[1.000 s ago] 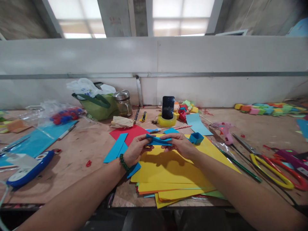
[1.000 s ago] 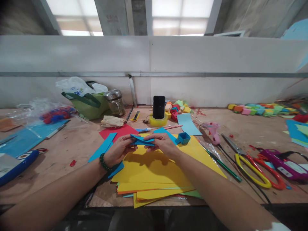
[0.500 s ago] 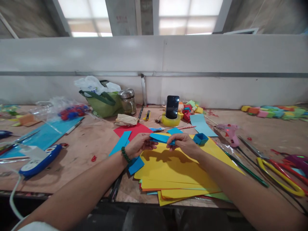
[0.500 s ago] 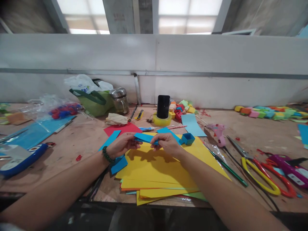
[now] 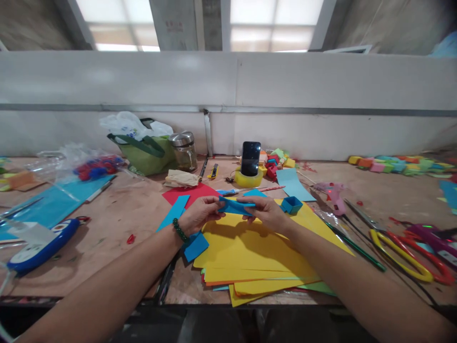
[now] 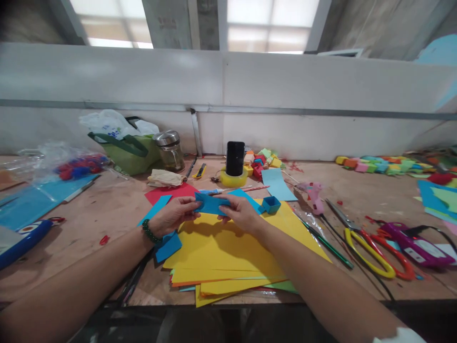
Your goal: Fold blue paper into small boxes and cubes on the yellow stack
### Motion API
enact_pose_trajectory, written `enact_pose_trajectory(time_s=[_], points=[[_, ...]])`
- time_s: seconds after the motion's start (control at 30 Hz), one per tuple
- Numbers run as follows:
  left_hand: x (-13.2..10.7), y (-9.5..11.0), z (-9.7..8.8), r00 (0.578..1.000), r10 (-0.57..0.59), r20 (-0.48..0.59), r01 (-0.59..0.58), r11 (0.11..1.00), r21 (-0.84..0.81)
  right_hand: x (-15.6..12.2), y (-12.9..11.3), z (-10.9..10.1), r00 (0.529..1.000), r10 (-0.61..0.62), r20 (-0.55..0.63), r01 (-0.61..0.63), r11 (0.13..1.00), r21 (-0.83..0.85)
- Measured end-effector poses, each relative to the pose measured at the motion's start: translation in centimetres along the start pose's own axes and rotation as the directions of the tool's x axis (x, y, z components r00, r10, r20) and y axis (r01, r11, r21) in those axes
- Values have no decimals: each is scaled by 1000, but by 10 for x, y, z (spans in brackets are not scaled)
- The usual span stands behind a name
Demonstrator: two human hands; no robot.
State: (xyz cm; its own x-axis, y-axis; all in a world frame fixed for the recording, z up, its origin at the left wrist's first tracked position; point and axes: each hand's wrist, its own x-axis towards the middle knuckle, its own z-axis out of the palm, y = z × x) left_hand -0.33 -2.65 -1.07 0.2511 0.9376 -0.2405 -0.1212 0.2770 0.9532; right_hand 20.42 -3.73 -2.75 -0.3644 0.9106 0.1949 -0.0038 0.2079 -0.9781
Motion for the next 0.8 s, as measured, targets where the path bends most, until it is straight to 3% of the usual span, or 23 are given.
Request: enact_pose_trajectory(time_s=[0.23,0.8], points=[[3,-3,1,999,35,-31,-33,997,69,1,3,-2,996,86,-37,-84,995,46],[0,-2,4,995,81,-66,-76,994,77,2,3,-2,993,103,-54,-96,989,116]])
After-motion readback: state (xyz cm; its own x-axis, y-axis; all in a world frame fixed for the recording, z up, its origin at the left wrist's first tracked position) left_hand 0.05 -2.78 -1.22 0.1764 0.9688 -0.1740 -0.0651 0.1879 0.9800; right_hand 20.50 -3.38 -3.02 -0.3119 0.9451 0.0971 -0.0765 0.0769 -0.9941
